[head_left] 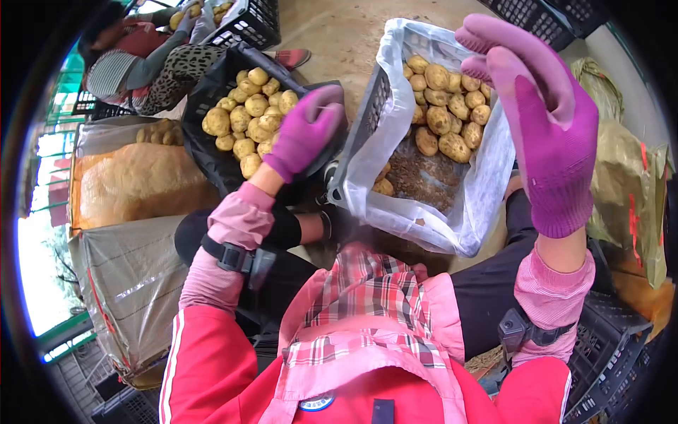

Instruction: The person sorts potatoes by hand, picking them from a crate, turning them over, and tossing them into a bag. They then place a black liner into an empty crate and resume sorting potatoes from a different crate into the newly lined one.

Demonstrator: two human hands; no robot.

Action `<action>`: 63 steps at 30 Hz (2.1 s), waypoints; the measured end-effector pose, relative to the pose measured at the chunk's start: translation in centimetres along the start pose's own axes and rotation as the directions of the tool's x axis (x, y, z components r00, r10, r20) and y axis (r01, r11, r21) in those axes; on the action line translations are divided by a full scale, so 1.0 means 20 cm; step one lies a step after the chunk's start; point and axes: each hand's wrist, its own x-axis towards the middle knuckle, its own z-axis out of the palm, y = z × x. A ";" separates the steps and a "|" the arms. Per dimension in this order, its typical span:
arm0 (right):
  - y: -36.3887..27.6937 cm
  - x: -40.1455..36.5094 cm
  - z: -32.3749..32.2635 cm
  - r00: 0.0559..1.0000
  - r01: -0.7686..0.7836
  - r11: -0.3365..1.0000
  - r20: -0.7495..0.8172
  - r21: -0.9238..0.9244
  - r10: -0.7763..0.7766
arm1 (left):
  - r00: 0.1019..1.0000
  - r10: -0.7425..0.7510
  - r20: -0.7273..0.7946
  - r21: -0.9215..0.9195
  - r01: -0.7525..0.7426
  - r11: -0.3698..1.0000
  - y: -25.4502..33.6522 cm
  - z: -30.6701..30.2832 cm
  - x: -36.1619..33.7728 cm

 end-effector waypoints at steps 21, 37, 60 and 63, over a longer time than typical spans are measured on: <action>0.12 -0.20 -0.20 0.979 0.106 0.904 -0.114 -0.414 -0.167 | 0.339 -0.637 0.692 0.713 -0.460 0.530 -0.88 0.93 -0.24; 0.07 -0.28 0.00 0.974 0.226 0.820 0.153 -0.526 -0.170 | 0.324 -0.652 0.685 0.718 -0.452 0.529 -0.92 0.79 -0.21; 0.27 -0.32 0.17 0.985 -0.082 0.938 0.116 -0.336 0.127 | 0.913 -0.083 0.399 -0.531 0.304 0.791 0.64 0.16 0.04; 0.26 -0.27 0.18 0.988 -0.139 0.983 0.057 -0.116 0.146 | 0.851 -0.169 0.497 -0.859 0.510 0.038 0.54 0.12 -0.01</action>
